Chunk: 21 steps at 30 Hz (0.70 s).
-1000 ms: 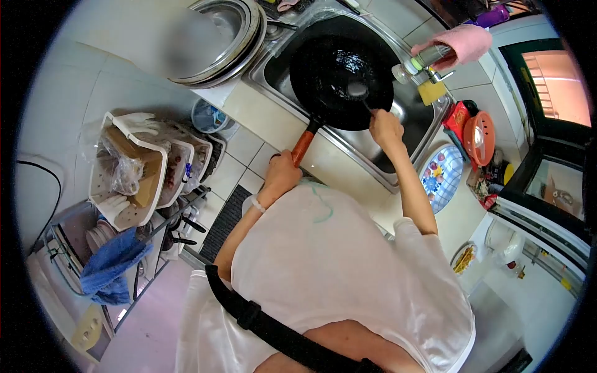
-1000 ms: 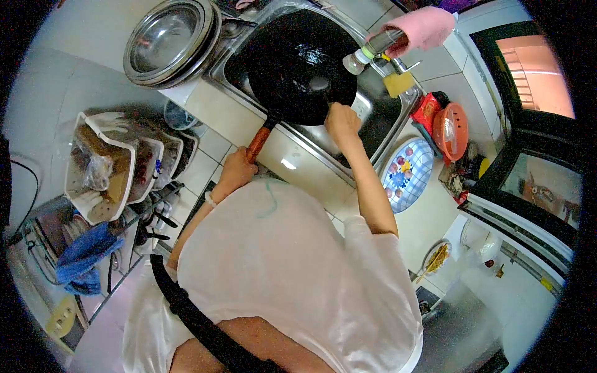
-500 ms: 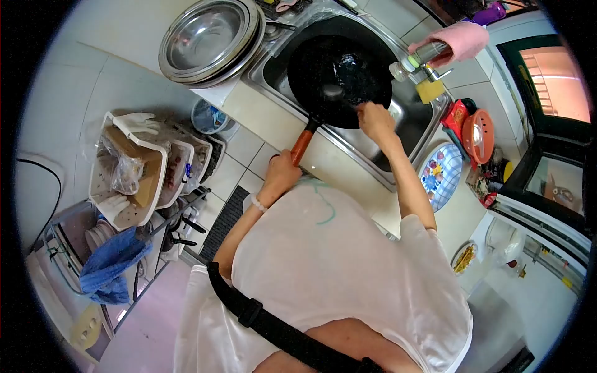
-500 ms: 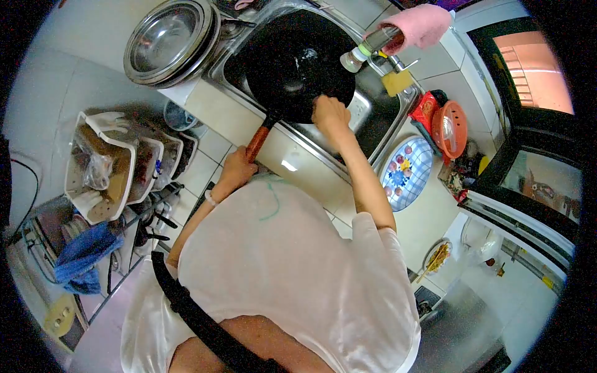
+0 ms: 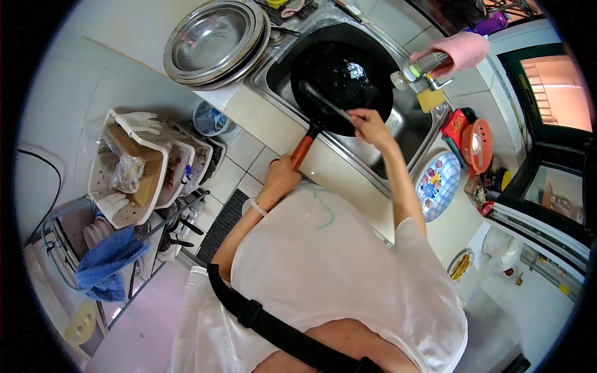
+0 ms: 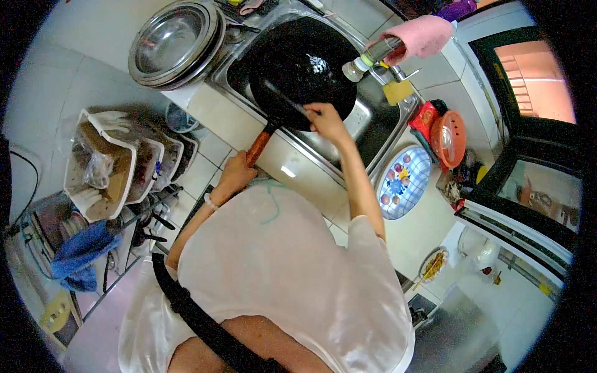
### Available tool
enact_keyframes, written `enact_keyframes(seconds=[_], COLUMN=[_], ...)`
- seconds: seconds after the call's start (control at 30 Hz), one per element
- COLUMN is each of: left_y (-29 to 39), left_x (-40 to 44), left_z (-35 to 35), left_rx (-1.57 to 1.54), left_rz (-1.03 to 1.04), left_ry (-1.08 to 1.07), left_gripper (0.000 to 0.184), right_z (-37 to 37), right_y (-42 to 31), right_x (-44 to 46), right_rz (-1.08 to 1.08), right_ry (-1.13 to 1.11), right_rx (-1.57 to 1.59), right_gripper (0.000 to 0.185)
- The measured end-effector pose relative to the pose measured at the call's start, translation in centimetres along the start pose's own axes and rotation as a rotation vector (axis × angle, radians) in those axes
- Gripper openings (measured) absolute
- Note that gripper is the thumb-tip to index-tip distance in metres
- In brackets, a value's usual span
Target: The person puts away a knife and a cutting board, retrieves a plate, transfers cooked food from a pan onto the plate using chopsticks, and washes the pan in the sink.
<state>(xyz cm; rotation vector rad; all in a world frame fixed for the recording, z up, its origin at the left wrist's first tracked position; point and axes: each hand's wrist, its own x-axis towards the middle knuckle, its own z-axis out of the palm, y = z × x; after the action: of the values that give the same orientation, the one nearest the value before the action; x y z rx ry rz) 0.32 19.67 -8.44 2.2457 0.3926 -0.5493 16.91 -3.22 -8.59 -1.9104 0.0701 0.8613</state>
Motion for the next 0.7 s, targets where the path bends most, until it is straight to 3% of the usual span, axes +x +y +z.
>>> enact_keyframes(seconds=[0.07,0.1,0.13,0.27,0.37,0.43,0.47,0.53,0.7], left_y=[-0.1,-0.1,0.0,0.6,0.6,0.4,0.3,0.1,0.2], left_x=[-0.1,-0.2,-0.2,-0.3,-0.3,-0.1,-0.1,0.1,0.0], left_z=[0.0,0.0,-0.1,-0.6,-0.7,-0.5,-0.5,-0.4,-0.4], left_rx=[-0.008,-0.003,0.0,-0.001,-0.005,-0.05,-0.05,-0.02,0.004], left_rz=[0.002,0.012,0.023,-0.01,0.003,-0.021,-0.021,0.002,0.002], left_ry=[0.009,0.005,0.002,0.01,-0.016,-0.027,-0.026,-0.025,-0.019], left_gripper=[0.023,0.023,0.024,0.023,0.021,0.021,0.021,0.022,0.023], right_z=[2.0,2.2,1.7,-2.0,-3.4,-4.7,-4.6,-3.6,2.2], right_y=[2.3,3.1,0.1,2.5,1.2,1.0,0.5,-0.9,-1.1], right_x=[5.1,6.0,4.3,1.9,-3.9,-5.7,-6.4,-6.9,-0.5], right_rz=[-0.227,-0.314,-0.031,0.076,0.008,-0.117,-0.119,0.033,-0.102], right_ry=[0.331,0.606,0.583,0.566,0.457,0.191,0.191,-0.05,-0.046], right_rx=[-0.22,-0.624,-0.733,-0.959,-1.043,-0.714,-0.714,-0.105,0.356], right_gripper=[0.029,0.028,0.029,0.028,0.028,0.028,0.028,0.025,0.028])
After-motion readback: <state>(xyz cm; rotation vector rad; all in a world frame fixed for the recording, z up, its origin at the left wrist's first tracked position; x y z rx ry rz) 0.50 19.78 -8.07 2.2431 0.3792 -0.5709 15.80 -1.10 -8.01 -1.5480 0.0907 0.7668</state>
